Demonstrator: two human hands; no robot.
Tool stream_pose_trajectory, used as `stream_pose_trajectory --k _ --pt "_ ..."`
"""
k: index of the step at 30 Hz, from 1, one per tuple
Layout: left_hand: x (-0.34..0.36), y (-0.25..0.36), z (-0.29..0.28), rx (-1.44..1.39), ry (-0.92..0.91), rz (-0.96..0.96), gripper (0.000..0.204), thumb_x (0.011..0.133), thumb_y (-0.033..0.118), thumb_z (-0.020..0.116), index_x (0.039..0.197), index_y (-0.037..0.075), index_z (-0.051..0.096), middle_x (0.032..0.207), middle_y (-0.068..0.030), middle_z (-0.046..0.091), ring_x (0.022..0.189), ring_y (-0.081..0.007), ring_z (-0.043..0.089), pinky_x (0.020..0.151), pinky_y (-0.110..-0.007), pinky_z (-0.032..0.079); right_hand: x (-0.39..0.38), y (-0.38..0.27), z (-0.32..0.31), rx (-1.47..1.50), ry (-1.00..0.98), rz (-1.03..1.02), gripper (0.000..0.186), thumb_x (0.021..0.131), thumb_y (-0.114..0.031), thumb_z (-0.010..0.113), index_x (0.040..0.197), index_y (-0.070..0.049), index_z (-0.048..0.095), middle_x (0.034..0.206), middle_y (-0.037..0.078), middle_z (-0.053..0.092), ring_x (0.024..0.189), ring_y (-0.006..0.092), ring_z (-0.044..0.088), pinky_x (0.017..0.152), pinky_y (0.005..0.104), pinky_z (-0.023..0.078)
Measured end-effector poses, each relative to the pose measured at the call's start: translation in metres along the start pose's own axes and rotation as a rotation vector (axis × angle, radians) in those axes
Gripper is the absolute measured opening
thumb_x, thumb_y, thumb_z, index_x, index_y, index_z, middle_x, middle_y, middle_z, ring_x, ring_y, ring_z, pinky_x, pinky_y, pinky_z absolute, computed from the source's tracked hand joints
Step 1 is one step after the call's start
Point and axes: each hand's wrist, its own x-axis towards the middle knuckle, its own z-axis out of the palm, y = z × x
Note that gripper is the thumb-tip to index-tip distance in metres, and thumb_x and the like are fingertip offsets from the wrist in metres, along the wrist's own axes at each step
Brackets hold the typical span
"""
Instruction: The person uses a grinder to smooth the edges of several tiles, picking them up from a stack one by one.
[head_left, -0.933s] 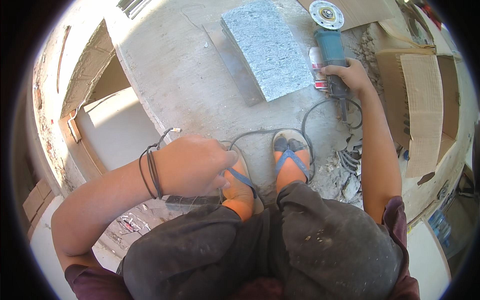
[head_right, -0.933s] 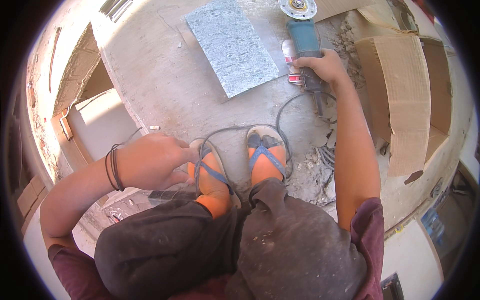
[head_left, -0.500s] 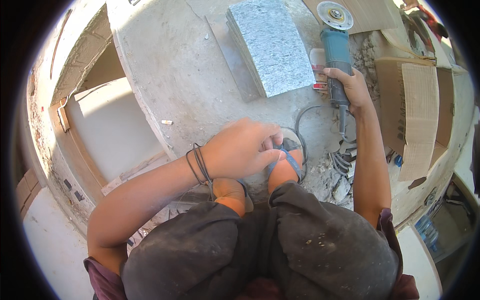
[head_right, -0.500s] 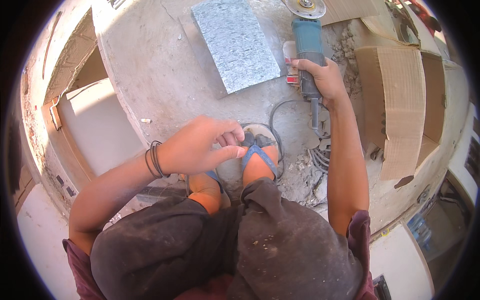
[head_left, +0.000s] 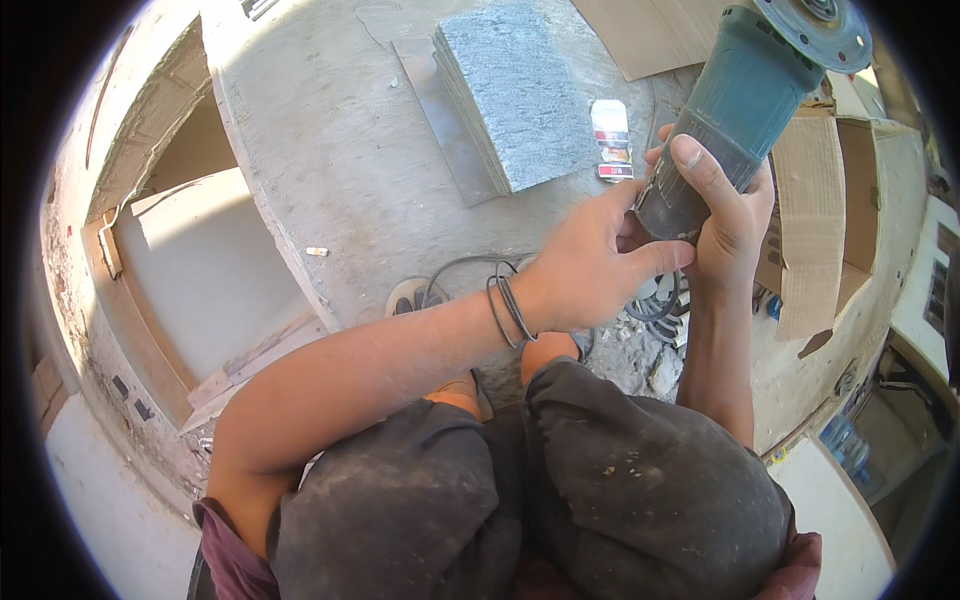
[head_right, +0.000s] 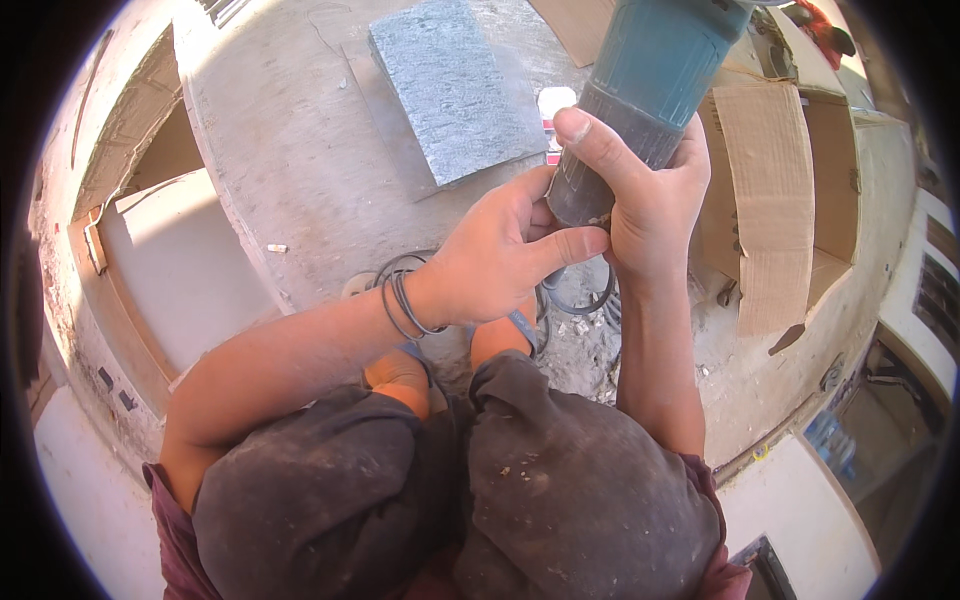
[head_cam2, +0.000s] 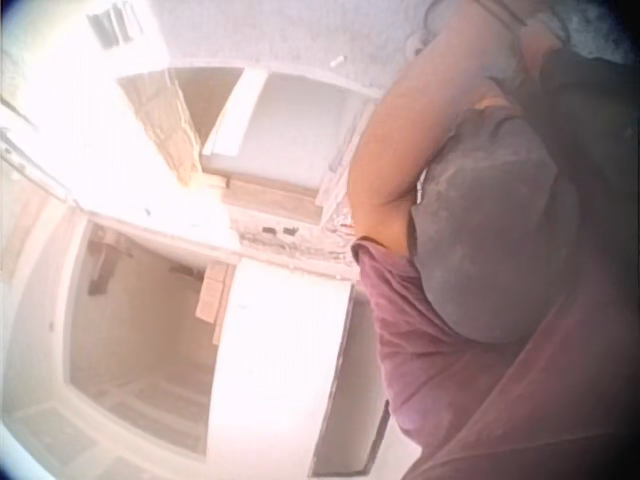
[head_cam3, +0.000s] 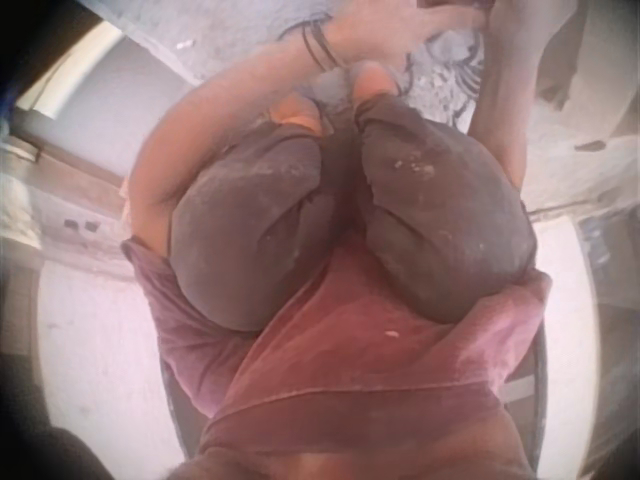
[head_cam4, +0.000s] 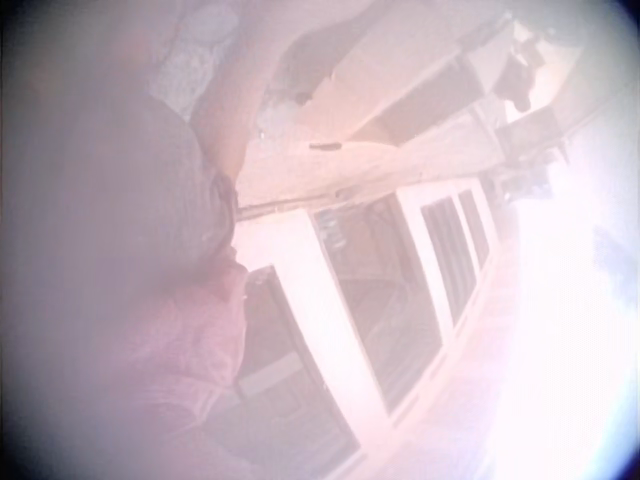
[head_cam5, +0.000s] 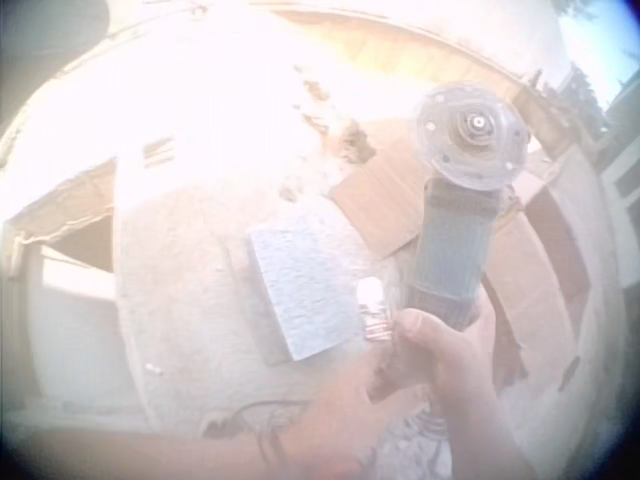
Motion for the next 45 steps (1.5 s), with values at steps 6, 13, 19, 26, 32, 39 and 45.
stream_pose_trajectory --k 6,13,19,26,32,39,45 --pt "-0.012 -0.011 0.005 -0.016 0.07 0.156 0.053 0.096 0.017 0.081 0.135 -0.006 0.054 0.116 -0.0153 0.073 0.102 -0.0178 0.07 0.092 -0.036 0.056 0.012 0.013 -0.031 0.338 -0.448 0.176 0.068 0.078 -0.029 0.087 0.129 0.006 0.06 0.112 0.02 0.066 0.104 0.0292 0.071 0.083 0.0395 0.064" --pt "-0.04 -0.022 0.0 -0.165 0.084 -0.196 0.047 0.106 0.031 0.073 0.136 -0.003 0.06 0.113 -0.0028 0.07 0.104 -0.0089 0.063 0.093 -0.03 0.052 -0.017 0.014 0.0 0.15 -0.272 0.22 0.055 0.078 -0.011 0.077 0.126 0.009 0.06 0.121 0.03 0.07 0.11 0.0374 0.073 0.096 0.0446 0.062" --pt "-0.042 -0.019 0.011 -0.067 0.225 -0.175 0.044 0.107 0.042 0.069 0.114 0.0 0.074 0.1 -0.0001 0.07 0.089 -0.0069 0.059 0.081 -0.026 0.05 -0.008 0.018 0.002 0.084 -0.201 0.242 0.034 0.083 -0.008 0.076 0.111 0.008 0.066 0.09 0.019 0.073 0.079 0.0247 0.072 0.071 0.0348 0.058" --pt "-0.04 -0.029 0.011 -0.012 0.24 -0.232 0.048 0.107 0.045 0.067 0.114 -0.002 0.075 0.097 -0.0014 0.071 0.086 -0.0086 0.06 0.078 -0.028 0.052 -0.012 0.027 0.002 0.009 -0.149 0.313 0.028 0.083 -0.007 0.076 0.105 0.007 0.068 0.085 0.017 0.072 0.075 0.0227 0.072 0.068 0.0331 0.058" --pt "-0.045 -0.028 0.016 0.342 0.38 -0.072 0.031 0.1 0.027 0.074 0.098 -0.004 0.072 0.08 -0.0074 0.072 0.07 -0.0159 0.066 0.066 -0.035 0.052 -0.014 0.025 0.011 0.075 -0.117 0.348 0.027 0.082 -0.006 0.077 0.105 0.007 0.069 0.086 0.015 0.073 0.074 0.0213 0.072 0.07 0.0325 0.058" --pt "-0.04 -0.034 0.027 0.613 0.625 0.02 0.024 0.093 0.016 0.073 0.1 -0.006 0.065 0.081 -0.0225 0.071 0.071 -0.0348 0.071 0.067 -0.044 0.052 -0.014 0.027 0.015 0.038 -0.112 0.317 0.026 0.081 -0.005 0.077 0.103 0.007 0.069 0.088 0.014 0.073 0.077 0.0212 0.073 0.071 0.0326 0.059" --pt "-0.042 -0.038 0.022 0.567 0.563 0.085 0.026 0.093 0.015 0.072 0.106 -0.005 0.062 0.081 -0.0216 0.069 0.072 -0.0351 0.071 0.068 -0.046 0.051 -0.016 0.023 0.015 0.12 -0.101 0.385 0.028 0.079 0.002 0.077 0.106 0.005 0.069 0.088 0.011 0.074 0.075 0.0181 0.071 0.07 0.0327 0.057"
